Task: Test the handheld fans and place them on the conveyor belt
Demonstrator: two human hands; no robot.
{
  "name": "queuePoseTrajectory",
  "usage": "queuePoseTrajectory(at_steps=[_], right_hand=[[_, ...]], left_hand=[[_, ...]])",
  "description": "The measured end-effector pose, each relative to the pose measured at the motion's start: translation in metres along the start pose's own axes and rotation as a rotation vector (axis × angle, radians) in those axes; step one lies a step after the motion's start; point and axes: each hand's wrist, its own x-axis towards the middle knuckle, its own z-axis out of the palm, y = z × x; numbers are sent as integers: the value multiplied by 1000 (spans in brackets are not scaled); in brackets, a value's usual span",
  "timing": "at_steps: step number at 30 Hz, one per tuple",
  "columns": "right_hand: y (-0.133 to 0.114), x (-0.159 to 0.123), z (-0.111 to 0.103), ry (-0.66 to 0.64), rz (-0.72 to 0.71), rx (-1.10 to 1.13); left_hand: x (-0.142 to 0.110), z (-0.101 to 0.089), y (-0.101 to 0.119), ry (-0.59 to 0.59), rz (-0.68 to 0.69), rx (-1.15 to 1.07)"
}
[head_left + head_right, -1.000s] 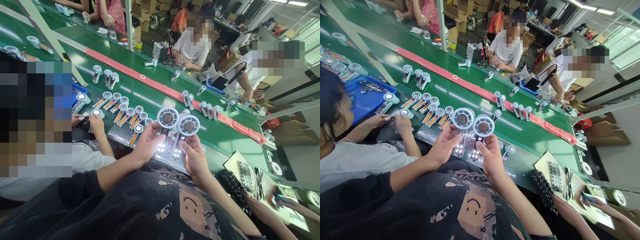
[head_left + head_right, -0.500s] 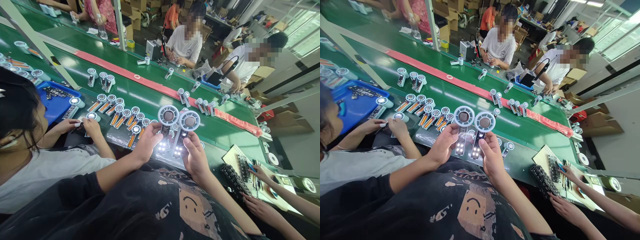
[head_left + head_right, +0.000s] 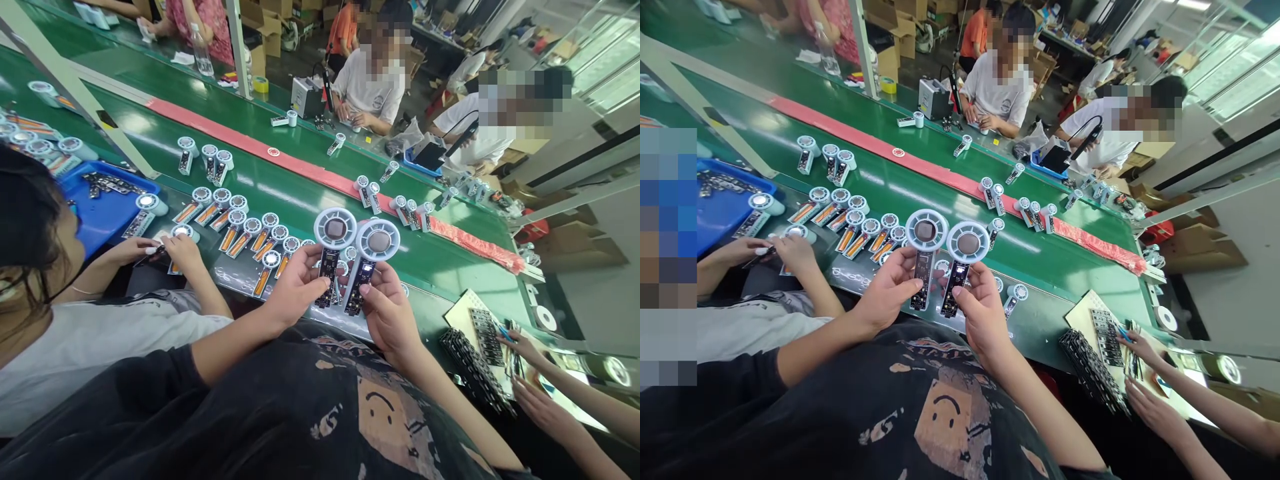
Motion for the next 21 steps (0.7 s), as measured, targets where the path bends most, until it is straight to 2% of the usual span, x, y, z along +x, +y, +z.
queuePoseTrajectory(at_steps=[13,21], right_hand=[[1,2,3,-3,35,13],[4,0,-2,-5,16,-5]], left_hand=[[-1,-2,0,64,-15,37],[-1,-1,0,14,10,16]])
